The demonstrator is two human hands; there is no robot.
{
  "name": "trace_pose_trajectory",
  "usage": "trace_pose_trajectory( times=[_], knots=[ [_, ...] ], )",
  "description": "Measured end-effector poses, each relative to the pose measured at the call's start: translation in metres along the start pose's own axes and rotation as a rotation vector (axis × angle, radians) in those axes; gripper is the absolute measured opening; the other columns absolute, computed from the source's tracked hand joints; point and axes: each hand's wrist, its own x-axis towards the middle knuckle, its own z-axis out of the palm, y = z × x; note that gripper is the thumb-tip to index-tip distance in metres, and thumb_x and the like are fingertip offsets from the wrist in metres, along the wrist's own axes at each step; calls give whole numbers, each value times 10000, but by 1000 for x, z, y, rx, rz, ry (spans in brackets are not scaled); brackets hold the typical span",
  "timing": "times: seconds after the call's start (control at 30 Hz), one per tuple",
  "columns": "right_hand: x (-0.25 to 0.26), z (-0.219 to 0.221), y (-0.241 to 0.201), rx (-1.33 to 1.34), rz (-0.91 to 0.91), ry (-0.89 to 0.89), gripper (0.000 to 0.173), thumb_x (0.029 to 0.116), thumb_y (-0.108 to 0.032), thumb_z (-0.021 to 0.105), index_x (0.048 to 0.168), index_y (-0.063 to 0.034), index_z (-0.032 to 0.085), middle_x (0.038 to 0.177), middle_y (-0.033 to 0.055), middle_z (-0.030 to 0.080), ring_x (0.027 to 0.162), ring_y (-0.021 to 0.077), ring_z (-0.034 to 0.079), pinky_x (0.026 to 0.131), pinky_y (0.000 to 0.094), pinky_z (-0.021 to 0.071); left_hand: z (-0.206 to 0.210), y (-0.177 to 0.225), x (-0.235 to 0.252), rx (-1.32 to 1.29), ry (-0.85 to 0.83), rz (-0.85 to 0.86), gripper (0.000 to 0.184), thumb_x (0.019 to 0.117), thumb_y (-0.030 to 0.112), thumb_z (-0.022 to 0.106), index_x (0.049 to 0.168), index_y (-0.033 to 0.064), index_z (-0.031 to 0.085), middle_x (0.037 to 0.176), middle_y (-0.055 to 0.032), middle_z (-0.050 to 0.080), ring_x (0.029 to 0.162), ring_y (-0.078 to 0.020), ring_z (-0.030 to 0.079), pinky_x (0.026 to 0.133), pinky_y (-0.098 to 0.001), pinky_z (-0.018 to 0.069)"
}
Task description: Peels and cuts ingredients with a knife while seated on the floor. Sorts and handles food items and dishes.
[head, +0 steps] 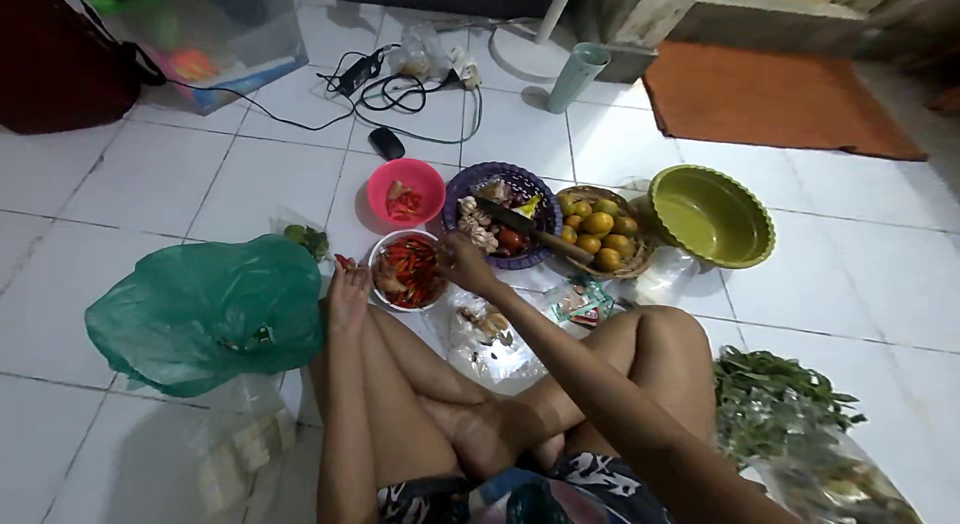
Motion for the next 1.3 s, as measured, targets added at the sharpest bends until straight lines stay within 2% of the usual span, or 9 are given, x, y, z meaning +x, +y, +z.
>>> trace_pose_trajectory(
  times=[0.33,0.5,0.6,0.67,0.73,0.9,1.0,1.17,1.3],
  knots=[
    [-5,4,-15,-422,173,-331,619,945,-151,685,1491,24,452,1496,327,435,1281,508,527,1037,639,421,4,6,2,-115,81,-2,322,1113,211,249,961,122,518,793,12,611,700,-83,630,717,-228,548],
    [-15,19,-19,-400,12,-196,336,982,-80,563,1290,31,643,1436,307,508,1312,475,508,1086,634,359,5,-8,12,239,61,171,280,1121,143,195,1253,94,436,804,38,469,618,-47,490,605,-195,443],
    [-13,27,-21,-376,-43,-217,329,1015,-75,538,1313,16,646,1419,302,532,1369,472,457,1108,654,316,3,-15,14,1017,-11,370,331,1058,9,298,1237,-76,565,1058,-159,577,884,-172,550,807,-298,459],
    [-5,30,-19,-417,-16,-228,347,1023,-50,502,1340,-19,641,1442,282,521,1390,458,438,1120,644,309,15,-15,9,1386,-59,282,318,1060,19,382,1274,-64,603,1281,-315,559,1203,-405,558,1042,-481,448],
    [3,30,-14,-435,21,-199,370,1019,-16,475,1356,-25,628,1474,277,494,1393,455,434,1125,635,309,24,-22,5,1539,-37,203,324,1067,104,427,1289,-57,599,1343,-344,510,1264,-449,523,1071,-501,440],
    [16,23,0,-404,45,-182,375,1051,-110,471,1394,-18,589,1472,245,508,1406,425,430,1123,622,325,20,-25,-1,1629,-1,161,503,1022,359,594,1307,-56,593,1381,-330,490,1256,-429,540,1050,-481,465],
    [17,24,-3,-386,-35,-242,371,1034,-148,551,1380,-30,612,1461,213,544,1414,422,422,1136,633,286,19,-21,-5,1712,-59,131,583,911,267,773,1339,-67,559,1425,-350,440,1292,-453,507,1071,-470,456],
    [23,31,-12,-378,-35,-265,319,1024,-88,542,1305,36,629,1401,236,578,1406,420,434,1158,631,257,17,-15,-1,1612,-79,131,386,951,157,717,1257,-60,627,1322,-311,560,1245,-416,556,1070,-475,446],
    [26,23,-7,92,53,-54,337,1017,-136,607,1254,104,609,1220,289,649,1173,402,622,1047,537,461,4,-3,6,1254,-75,233,385,950,175,724,1219,-87,636,1172,-266,647,1095,-328,619,988,-449,480]
  ],
)
